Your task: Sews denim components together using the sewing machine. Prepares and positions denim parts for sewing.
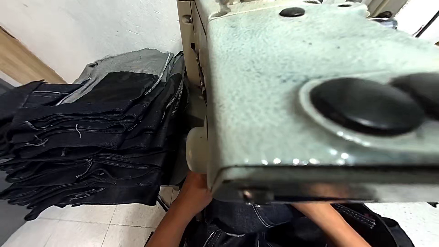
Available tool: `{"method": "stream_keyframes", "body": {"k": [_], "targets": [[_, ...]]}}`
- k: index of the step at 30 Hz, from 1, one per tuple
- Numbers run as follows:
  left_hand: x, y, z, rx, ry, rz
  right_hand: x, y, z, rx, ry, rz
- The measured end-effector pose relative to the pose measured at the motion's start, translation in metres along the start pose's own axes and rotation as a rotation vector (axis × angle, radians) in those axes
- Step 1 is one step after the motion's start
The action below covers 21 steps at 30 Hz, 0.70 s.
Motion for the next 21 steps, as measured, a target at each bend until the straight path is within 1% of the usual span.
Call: {"method": "stream_keyframes", "body": {"k": [3, 7, 9, 12, 15, 17, 18, 19, 21], "targets": [[-0.002, -0.002, 0.002, 0.020, 0.019, 0.011, 0.000, -0.004, 0.001, 0.021, -0.003, -0.005], [-0.003, 0.000, 0.003, -0.031, 0.046, -0.086, 0.000, -0.003, 0.000, 0.007, -0.016, 0.019], [-0.004, 0.001, 0.003, -0.019, 0.078, -0.124, 0.003, -0.005, 0.002, -0.003, -0.003, 0.034], [-0.007, -0.001, 0.006, 0.019, 0.123, -0.120, 0.007, -0.004, 0.004, -0.006, -0.017, 0.057], [-0.020, 0.001, 0.015, 0.087, 0.144, -0.045, 0.011, 0.002, 0.007, 0.043, 0.001, 0.068], [-0.012, -0.003, 0.010, 0.090, 0.131, -0.148, 0.011, 0.006, 0.011, 0.084, 0.086, 0.100], [-0.009, -0.005, 0.007, 0.098, 0.137, -0.167, 0.010, 0.008, 0.016, 0.117, 0.137, 0.113], [-0.007, -0.005, 0.006, 0.098, 0.149, -0.170, 0.007, 0.009, 0.022, 0.158, 0.173, 0.116], [-0.008, -0.002, 0.011, 0.096, 0.194, -0.145, -0.002, 0.007, 0.041, 0.248, 0.208, 0.064]]}}
Point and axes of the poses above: each hand's wrist, its own y-axis away from the middle knuckle, its own z-axis out of the back of the hand, x = y × z, the point moved 6 cm from there along -y, towards the middle knuckle, and after that the axes turned 6 degrees about z, right-handed, at the moved point
